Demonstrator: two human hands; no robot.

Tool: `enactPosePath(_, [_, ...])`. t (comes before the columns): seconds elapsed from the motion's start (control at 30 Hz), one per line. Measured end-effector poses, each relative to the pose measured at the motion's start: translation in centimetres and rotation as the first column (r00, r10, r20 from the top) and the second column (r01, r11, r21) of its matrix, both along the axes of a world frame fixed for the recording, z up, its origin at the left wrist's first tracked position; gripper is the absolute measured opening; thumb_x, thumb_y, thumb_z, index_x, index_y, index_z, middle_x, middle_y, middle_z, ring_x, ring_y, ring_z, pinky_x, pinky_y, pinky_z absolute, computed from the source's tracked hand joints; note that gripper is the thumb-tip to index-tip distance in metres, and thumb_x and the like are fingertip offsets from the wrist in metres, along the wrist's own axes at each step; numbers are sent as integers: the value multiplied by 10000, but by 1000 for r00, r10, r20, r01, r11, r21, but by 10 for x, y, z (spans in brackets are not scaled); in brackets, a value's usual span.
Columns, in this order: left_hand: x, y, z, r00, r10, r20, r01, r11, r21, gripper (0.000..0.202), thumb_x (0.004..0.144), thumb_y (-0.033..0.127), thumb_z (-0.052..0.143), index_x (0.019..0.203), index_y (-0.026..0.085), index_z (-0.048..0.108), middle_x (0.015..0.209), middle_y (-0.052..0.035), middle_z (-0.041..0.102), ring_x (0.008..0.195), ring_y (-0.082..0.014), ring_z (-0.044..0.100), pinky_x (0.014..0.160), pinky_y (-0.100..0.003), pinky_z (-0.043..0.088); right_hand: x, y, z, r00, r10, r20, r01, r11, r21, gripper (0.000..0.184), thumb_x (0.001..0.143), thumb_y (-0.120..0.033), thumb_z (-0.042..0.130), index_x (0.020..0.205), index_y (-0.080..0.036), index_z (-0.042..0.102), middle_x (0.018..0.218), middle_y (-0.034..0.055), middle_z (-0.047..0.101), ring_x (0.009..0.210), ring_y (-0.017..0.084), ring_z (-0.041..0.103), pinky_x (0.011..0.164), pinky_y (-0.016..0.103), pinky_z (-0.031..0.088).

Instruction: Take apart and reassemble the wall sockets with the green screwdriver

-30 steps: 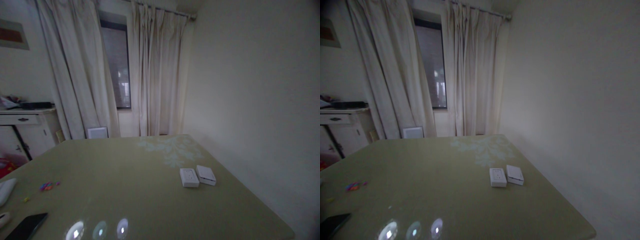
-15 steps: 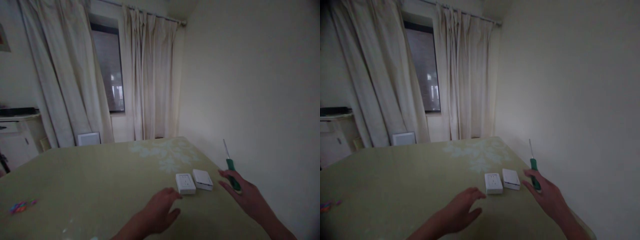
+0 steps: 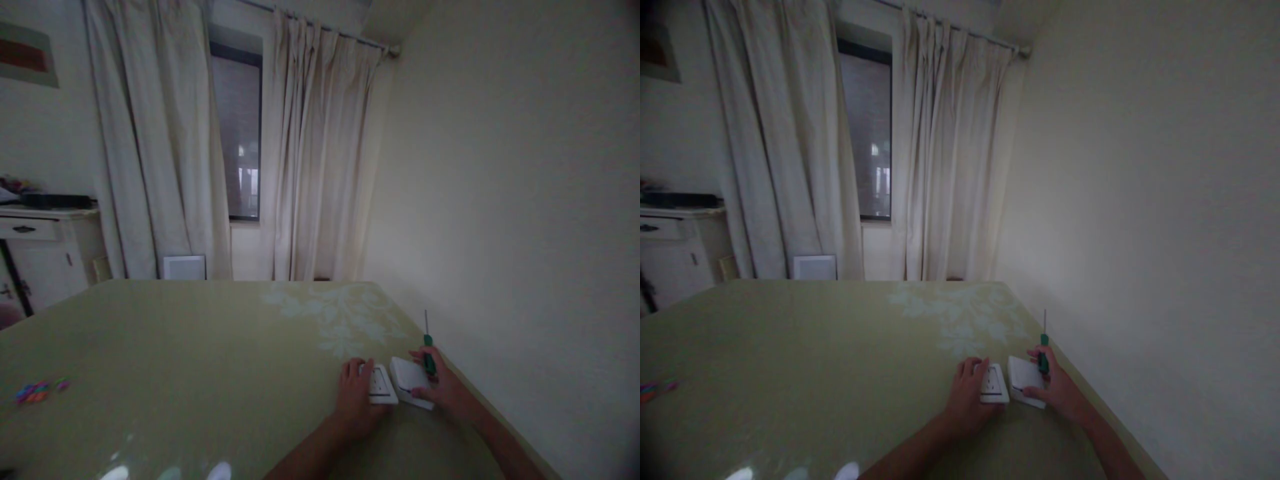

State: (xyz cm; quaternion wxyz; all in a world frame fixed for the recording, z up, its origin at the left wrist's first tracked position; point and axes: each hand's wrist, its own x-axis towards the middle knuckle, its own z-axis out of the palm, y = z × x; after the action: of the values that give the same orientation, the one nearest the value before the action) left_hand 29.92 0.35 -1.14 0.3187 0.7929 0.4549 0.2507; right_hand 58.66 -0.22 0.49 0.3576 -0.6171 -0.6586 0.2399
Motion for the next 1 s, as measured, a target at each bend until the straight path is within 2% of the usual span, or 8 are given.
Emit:
enactPosePath(0.1, [-9,-2,1,1000,5,-5,-5,1000,10,1072,701,557,865,1601,127,473,1592,-203,488,1461,-409,402,1261,-441,301,-5,-3,7,999,32,22,-32,999,17,756,609,-565,896,1204,-253,547,1309,191,707,1254,420,673,991,518,571])
enactPosePath(0.23, [-42,-10,3,1000,16,-21,-15,999,36,869,712,546,855,1452,182,581,1473,-184,572,1353,-403,482,1192,-464,360,-25,-9,11,997,61,42,-62,998,20,697,609,-506,898,1170,-240,582,1207,138,731,1156,389,695,972,498,562])
enactPosePath(0.37, [-95,-27,1,997,57,-55,-53,995,82,744,707,462,859,1341,170,605,1362,-179,612,1275,-389,531,1125,-457,411,-64,-10,7,987,156,36,-156,988,0,685,623,-493,880,1182,-237,577,1210,121,708,1137,364,673,975,470,535])
enactPosePath(0.53, [-173,-50,-3,993,108,-46,-105,991,79,685,693,378,858,1295,190,592,1279,-159,644,1194,-372,581,1050,-444,483,-122,-10,6,962,267,54,-263,962,-72,711,636,-481,901,1211,-236,562,1179,98,682,1045,316,646,880,395,511])
enactPosePath(0.67, [-221,-47,5,968,250,24,-250,968,32,686,704,414,826,1302,172,590,1243,-169,670,1177,-382,615,1047,-464,502,-161,-7,11,945,312,97,-306,949,-70,686,653,-442,908,1219,-238,577,1099,65,679,958,278,619,833,368,483])
enactPosePath(0.83, [-239,-28,15,932,354,79,-347,934,-89,781,596,460,856,1275,154,621,1244,-176,700,1234,-418,622,1073,-474,509,-181,-3,10,942,323,88,-318,946,-69,646,704,-412,880,1259,-242,595,1216,91,684,1052,310,634,902,411,490])
enactPosePath(0.9, [-240,-25,13,923,366,118,-351,927,-131,810,596,470,861,1299,148,618,1266,-178,698,1256,-415,626,1078,-466,516,-180,-5,5,947,316,51,-314,948,-54,654,711,-428,880,1267,-241,593,1289,111,673,1128,334,631,968,447,488])
enactPosePath(1.0, [-242,-23,5,900,398,179,-382,917,-116,848,543,444,895,1289,153,618,1368,-198,660,1321,-428,595,1146,-495,469,-176,-9,-3,949,314,-16,-314,949,-22,673,697,-449,906,1259,-251,593,1383,130,644,1229,357,606,1058,481,464])
